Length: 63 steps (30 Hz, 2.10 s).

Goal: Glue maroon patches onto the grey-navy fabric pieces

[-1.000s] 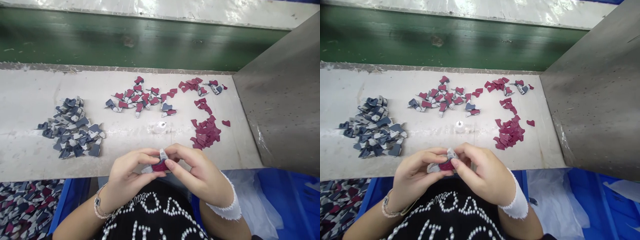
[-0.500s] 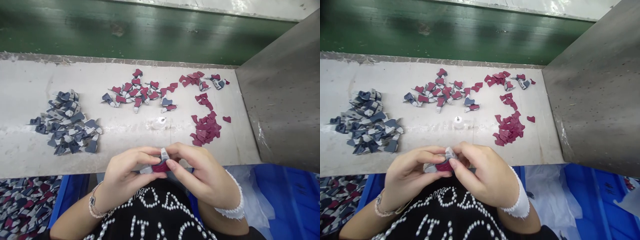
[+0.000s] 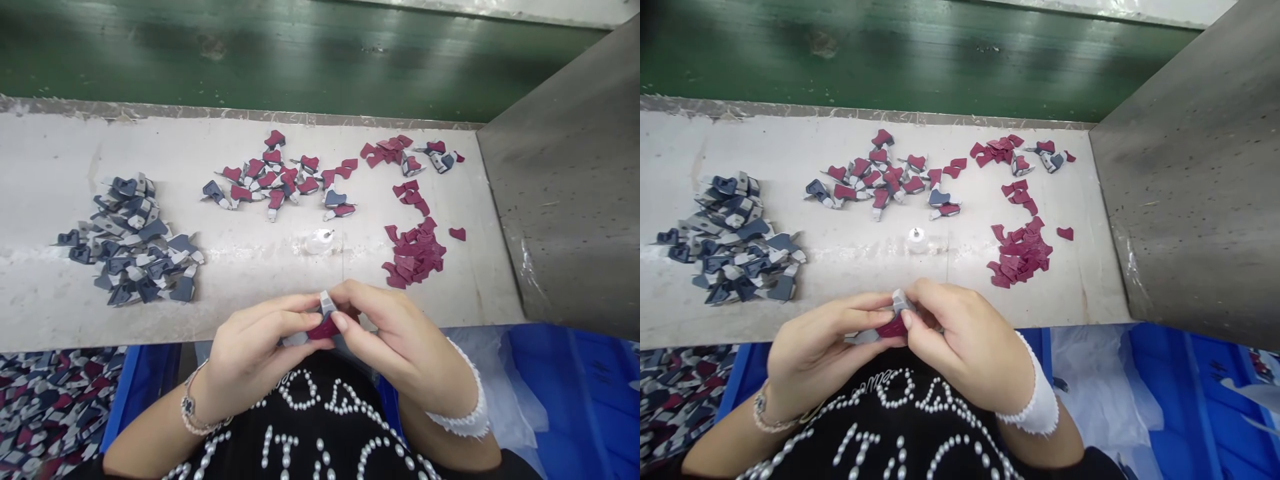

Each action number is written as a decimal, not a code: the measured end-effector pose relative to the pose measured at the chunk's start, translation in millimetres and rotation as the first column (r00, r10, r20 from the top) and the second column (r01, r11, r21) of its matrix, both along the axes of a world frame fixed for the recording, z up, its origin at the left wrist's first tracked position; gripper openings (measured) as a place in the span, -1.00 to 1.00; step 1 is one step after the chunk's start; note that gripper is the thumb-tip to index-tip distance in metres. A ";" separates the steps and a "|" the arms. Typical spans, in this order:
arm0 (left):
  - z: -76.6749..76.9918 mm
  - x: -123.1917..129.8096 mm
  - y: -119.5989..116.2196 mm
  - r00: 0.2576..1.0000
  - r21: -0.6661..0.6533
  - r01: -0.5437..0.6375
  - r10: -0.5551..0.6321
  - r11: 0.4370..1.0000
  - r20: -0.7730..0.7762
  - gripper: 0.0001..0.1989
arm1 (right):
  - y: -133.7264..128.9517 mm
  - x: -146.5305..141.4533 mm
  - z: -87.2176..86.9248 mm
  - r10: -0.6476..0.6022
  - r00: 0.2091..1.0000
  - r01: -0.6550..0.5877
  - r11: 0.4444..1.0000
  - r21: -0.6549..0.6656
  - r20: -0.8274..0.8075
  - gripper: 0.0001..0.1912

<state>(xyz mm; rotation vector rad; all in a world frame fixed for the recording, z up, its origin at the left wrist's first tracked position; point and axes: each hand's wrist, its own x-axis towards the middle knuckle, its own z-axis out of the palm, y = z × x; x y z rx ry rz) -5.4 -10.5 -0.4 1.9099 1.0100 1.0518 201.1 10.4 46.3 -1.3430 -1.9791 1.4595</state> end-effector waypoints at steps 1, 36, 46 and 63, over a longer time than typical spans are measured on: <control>-1.0 0.0 -0.5 1.000 -0.023 -0.015 0.016 1.000 0.019 -0.63 | -1.3 -0.5 -0.5 -0.002 1.000 0.002 1.000 0.000 -0.004 -0.82; -25.3 11.2 1.6 0.739 -0.730 0.535 0.182 0.424 0.648 -0.75 | 13.9 -2.0 -6.4 0.179 0.984 -0.178 0.981 0.081 -0.009 -0.71; -25.1 3.6 0.9 0.747 -0.753 0.565 0.179 0.338 0.641 -0.71 | 11.4 -5.1 -5.8 0.166 0.975 -0.189 0.969 0.160 0.148 -0.74; -18.7 -39.7 90.6 0.915 -0.436 -0.227 0.037 0.871 -0.402 -0.65 | 141.8 67.8 -13.9 -0.211 0.869 0.081 0.953 0.292 0.448 -0.78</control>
